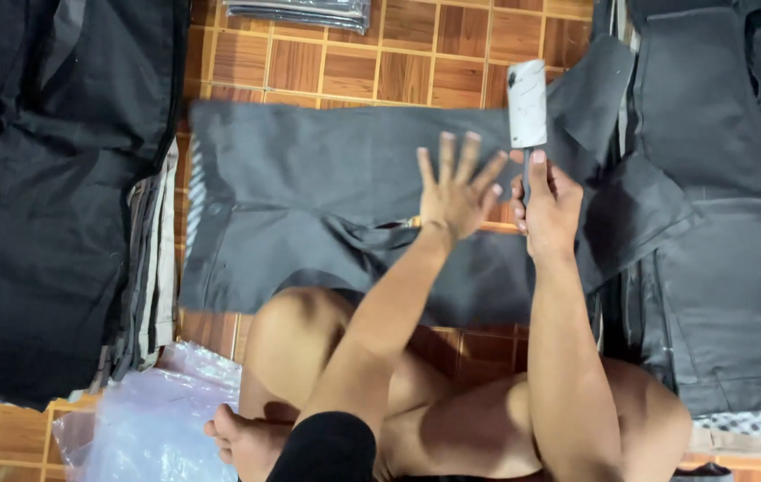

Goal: A person uses a lint roller to remove debris from several pairs of grey trousers while sitting on the floor.

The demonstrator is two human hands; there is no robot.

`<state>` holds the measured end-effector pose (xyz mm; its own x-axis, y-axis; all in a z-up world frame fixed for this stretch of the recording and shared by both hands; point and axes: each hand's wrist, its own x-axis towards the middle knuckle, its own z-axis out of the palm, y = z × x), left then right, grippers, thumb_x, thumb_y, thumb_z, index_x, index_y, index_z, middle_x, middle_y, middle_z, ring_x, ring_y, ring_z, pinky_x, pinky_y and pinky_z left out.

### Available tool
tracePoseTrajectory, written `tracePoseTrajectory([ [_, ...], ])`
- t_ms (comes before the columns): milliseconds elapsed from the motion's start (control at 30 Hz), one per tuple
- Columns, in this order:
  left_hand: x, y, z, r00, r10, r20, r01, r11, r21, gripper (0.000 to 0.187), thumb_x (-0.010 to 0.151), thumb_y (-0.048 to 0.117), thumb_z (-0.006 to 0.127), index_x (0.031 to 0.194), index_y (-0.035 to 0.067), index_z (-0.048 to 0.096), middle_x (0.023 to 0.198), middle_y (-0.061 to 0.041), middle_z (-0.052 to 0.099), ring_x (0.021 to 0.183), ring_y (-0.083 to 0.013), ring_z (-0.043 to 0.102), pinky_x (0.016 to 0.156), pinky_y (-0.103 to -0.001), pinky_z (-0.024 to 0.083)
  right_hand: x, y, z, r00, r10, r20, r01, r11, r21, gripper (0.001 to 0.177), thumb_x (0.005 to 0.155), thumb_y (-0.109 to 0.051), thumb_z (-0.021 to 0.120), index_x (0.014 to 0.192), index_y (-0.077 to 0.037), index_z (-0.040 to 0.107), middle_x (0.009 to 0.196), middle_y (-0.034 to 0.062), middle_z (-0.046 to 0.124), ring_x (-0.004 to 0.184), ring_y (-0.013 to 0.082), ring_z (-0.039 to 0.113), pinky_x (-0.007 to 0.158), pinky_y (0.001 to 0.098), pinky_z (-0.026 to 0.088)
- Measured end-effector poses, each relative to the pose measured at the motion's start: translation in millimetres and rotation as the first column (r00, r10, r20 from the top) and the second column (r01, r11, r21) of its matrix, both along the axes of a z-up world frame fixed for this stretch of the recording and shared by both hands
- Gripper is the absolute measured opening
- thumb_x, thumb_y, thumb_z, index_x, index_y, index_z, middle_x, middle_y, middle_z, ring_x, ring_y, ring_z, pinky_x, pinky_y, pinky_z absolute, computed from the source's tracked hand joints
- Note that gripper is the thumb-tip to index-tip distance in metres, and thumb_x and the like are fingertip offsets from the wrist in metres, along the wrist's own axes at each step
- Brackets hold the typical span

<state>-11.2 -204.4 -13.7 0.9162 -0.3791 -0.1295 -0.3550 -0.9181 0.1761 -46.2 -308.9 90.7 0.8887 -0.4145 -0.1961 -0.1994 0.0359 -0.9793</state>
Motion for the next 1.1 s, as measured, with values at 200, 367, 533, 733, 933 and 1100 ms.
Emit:
tracePoseTrajectory([
  [200,-44.5,-45.9,-37.7,0.937,-0.347,-0.034,0.337,0.928,-0.159,0.066,0.096,0.074,0.008,0.149,0.051,0.041,0.162,0.018,0.039,0.155,-0.0062,0.026,0.125,-0.057,-0.018,14.8,-31.5,-41.6,0.973,0.221,0.071,-0.201,0.955,-0.22,0.027,0.114,-0.023,0.056,0.106,-0.004,0.073,0.075,0.0124,0.065,0.056,0.0133,0.061,0.041,0.0221,0.05],
  [367,-43.9,56.4,16.9,0.934,-0.275,0.228,0.321,0.927,-0.195,0.06,0.097,0.047,0.04,0.144,0.01,0.051,0.154,-0.01,0.048,0.148,-0.0236,0.037,0.119,-0.065,0.013,15.4,-45.6,-73.2,0.946,0.297,0.127,-0.253,0.926,-0.28,0.028,0.117,-0.024,0.051,0.109,-0.006,0.071,0.081,0.01,0.068,0.068,0.0122,0.063,0.057,0.0222,0.055],
  [533,-24.8,172.0,27.2,0.942,0.028,0.334,-0.054,0.996,0.069,0.063,0.106,0.039,0.049,0.16,0.01,0.032,0.166,-0.017,0.03,0.155,-0.0307,0.024,0.12,-0.063,0.021,26.3,-36.7,-141.1,0.897,0.412,0.158,-0.345,0.878,-0.333,0.028,0.118,-0.02,0.05,0.108,-0.004,0.07,0.075,0.0081,0.062,0.067,0.0163,0.059,0.063,0.0288,0.052],
  [733,-40.2,195.9,4.4,0.958,0.196,-0.209,-0.195,0.981,0.026,0.066,0.105,0.057,0.035,0.158,0.019,0.037,0.16,-0.015,0.041,0.146,-0.0286,0.04,0.108,-0.054,0.04,7.6,-58.4,-175.7,0.961,0.274,-0.046,-0.265,0.853,-0.45,0.031,0.118,-0.025,0.048,0.104,-0.013,0.072,0.072,0.0046,0.061,0.068,0.0168,0.059,0.071,0.0305,0.051],
  [933,-33.2,207.8,2.9,0.903,0.369,-0.22,-0.401,0.908,-0.122,0.043,0.096,0.048,0.048,0.093,0.018,0.078,0.086,-0.008,0.077,0.086,-0.0308,0.077,0.067,-0.049,0.061,-16.4,-59.7,-111.3,0.889,0.385,-0.247,-0.455,0.807,-0.378,0.034,0.113,-0.026,0.057,0.087,-0.01,0.071,0.067,0.0055,0.06,0.065,0.0161,0.054,0.067,0.0318,0.044],
  [1100,-18.3,228.7,11.7,0.767,0.637,-0.076,-0.607,0.682,-0.407,0.047,0.09,0.028,0.075,0.122,0.005,0.049,0.115,-0.022,0.057,0.11,-0.0466,0.063,0.094,-0.052,0.055,-7.9,-18.4,-82.3,0.47,0.716,-0.516,-0.859,0.506,-0.08,0.032,0.098,-0.027,0.063,0.075,-0.004,0.066,0.058,0.0066,0.054,0.054,0.0162,0.048,0.046,0.0274,0.038],
])
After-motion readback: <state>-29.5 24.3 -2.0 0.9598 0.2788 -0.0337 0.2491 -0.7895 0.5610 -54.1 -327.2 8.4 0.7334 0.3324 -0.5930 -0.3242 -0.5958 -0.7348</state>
